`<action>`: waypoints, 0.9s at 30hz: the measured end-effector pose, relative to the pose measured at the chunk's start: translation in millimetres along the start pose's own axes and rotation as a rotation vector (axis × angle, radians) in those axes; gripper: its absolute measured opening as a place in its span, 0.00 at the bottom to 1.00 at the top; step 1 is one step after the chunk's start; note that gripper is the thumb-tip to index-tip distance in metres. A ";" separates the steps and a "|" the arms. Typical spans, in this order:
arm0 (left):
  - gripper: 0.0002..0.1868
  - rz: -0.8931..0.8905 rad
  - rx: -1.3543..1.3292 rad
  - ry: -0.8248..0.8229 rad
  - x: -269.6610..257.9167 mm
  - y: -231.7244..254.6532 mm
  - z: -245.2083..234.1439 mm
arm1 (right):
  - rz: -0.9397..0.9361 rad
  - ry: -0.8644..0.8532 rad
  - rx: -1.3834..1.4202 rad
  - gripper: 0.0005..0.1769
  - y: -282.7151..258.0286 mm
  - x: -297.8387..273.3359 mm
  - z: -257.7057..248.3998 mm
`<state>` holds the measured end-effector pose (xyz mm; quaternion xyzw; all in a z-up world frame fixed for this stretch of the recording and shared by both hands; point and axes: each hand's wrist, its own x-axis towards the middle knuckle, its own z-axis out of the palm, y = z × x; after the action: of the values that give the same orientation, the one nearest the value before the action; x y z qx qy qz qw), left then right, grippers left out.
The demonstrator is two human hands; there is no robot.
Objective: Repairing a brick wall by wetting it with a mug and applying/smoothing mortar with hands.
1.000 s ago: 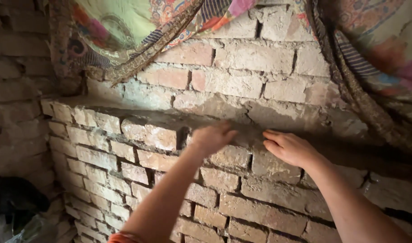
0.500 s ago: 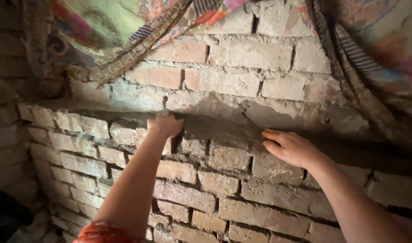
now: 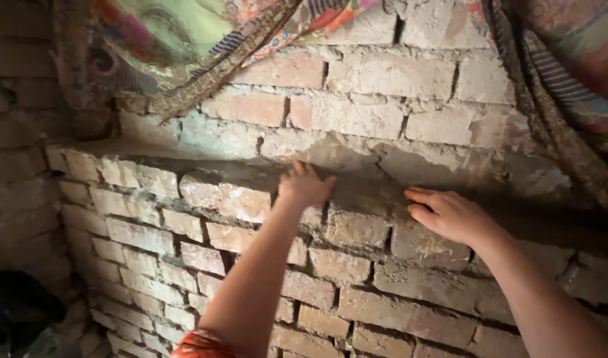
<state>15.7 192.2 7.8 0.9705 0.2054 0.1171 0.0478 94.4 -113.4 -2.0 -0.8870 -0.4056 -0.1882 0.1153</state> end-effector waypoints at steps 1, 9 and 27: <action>0.48 -0.003 -0.001 0.003 -15.7 10.9 -7.7 | -0.004 0.002 -0.001 0.32 -0.4 0.8 -0.6; 0.26 0.598 0.148 0.135 -74.0 92.7 -5.5 | 0.093 -0.054 -0.025 0.33 -2.1 0.9 -2.7; 0.34 0.198 0.103 0.021 -55.8 -24.6 -22.7 | 0.179 -0.061 -0.002 0.32 -14.3 -5.8 -10.7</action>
<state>-48.9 192.7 14.7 0.9859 0.1145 0.1209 -0.0161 77.4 -111.9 5.9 -0.9251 -0.3278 -0.1505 0.1186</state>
